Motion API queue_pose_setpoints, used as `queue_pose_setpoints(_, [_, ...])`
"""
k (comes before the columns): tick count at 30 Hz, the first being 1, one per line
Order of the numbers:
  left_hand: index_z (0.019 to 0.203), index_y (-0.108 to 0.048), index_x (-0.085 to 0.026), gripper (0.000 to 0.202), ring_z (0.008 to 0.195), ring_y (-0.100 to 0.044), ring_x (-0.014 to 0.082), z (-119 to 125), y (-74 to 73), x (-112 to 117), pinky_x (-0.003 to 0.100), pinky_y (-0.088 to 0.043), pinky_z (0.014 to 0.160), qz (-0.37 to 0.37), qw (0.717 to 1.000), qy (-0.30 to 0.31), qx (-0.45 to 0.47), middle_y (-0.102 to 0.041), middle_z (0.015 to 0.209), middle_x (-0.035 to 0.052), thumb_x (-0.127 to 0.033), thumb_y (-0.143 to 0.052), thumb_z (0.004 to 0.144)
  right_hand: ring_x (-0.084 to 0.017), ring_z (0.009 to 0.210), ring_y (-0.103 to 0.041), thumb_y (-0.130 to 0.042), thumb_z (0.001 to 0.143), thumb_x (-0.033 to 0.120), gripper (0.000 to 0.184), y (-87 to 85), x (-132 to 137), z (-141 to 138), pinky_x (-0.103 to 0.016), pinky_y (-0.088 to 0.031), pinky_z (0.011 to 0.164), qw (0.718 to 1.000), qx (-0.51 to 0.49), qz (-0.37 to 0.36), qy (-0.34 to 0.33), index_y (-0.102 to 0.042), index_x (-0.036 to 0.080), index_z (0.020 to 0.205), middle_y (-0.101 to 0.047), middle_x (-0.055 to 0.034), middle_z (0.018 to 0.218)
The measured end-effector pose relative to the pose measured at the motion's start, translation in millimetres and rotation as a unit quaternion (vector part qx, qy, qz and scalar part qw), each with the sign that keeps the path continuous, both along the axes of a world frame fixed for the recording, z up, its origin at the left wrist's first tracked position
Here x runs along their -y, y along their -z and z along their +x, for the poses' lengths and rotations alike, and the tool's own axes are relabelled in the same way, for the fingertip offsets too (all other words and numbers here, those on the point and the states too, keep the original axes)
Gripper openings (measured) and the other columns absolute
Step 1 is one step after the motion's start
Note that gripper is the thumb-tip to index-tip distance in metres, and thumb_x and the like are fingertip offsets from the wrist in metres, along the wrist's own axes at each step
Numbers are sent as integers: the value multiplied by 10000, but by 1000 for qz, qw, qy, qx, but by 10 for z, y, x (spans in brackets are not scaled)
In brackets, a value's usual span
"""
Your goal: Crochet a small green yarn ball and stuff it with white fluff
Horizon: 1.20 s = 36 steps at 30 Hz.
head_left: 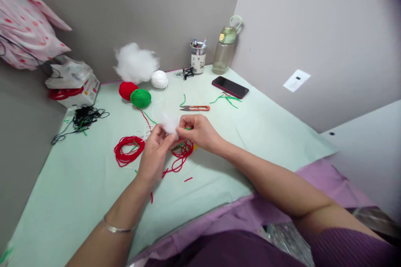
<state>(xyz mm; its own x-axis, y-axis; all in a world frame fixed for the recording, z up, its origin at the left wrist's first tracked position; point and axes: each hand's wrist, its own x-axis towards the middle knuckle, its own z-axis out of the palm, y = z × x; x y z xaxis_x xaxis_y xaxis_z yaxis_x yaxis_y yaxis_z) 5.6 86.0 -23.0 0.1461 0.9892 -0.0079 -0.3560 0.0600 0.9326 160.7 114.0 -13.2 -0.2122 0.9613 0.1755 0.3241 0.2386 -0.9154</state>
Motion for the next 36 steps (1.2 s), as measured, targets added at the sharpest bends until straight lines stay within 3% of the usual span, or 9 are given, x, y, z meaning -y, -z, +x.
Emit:
queue_pose_setpoints(3, [976, -678, -187, 311, 932, -700, 185, -20, -3, -16, 285, -600, 778, -13, 1000, -15, -6, -745, 1016, 31, -317, -836, 742, -98, 565, -366, -589, 830, 276, 202, -50, 18, 33, -240, -267, 565, 1000, 20, 13, -17, -526, 190, 659, -469, 63, 566])
queue_pose_setpoints(8, [952, -662, -186, 337, 713, -683, 147, -53, 24, -89, 235, -557, 590, -24, 998, -48, -16, -739, 876, -3, -272, -820, 667, -107, 589, -411, -529, 892, 192, 107, -156, 116, 50, -241, -292, 604, 992, 65, 18, -103, -548, 191, 787, -497, 63, 609])
queue_pose_setpoints(13, [864, -623, -190, 289, 534, -592, 108, -91, 115, -163, 218, -505, 518, 1, 997, -62, -42, -688, 716, -51, -171, -771, 616, -95, 565, -426, -513, 868, 133, 136, -113, 138, -9, -233, -304, 590, 988, 36, -19, -152, -572, 177, 754, -548, 52, 613])
queue_pose_setpoints(18, [897, -597, -214, 233, 618, -605, 119, -84, 135, -125, 231, -522, 613, 47, 994, -70, -70, -667, 776, -52, -193, -756, 727, -85, 496, -324, -600, 858, 321, 201, 36, 30, -61, -232, -240, 512, 991, -62, -70, -98, -554, 183, 718, -474, 80, 534])
queue_pose_setpoints(24, [935, -602, -217, 265, 927, -651, 159, -43, 58, -47, 247, -525, 821, 69, 993, -45, -82, -694, 965, -10, -211, -787, 746, -82, 532, -333, -622, 782, 217, 192, 19, 9, -33, -233, -246, 552, 999, 33, -7, 5, -515, 187, 625, -432, 86, 530])
queue_pose_setpoints(29, [1001, -623, -209, 329, 788, -668, 174, -91, 67, -113, 297, -558, 704, 32, 996, -32, -80, -715, 964, 12, -338, -785, 746, -93, 548, -356, -579, 880, 222, 134, -115, 86, 23, -245, -264, 584, 995, 86, 24, -47, -570, 182, 753, -471, 79, 567])
queue_pose_setpoints(36, [920, -651, -192, 285, 740, -608, 141, -148, 199, -191, 239, -486, 683, 32, 990, -88, -109, -685, 822, -37, -153, -735, 650, -96, 562, -352, -513, 886, 130, 164, -136, 198, -52, -252, -263, 593, 989, 49, -10, -139, -489, 197, 738, -413, 85, 573])
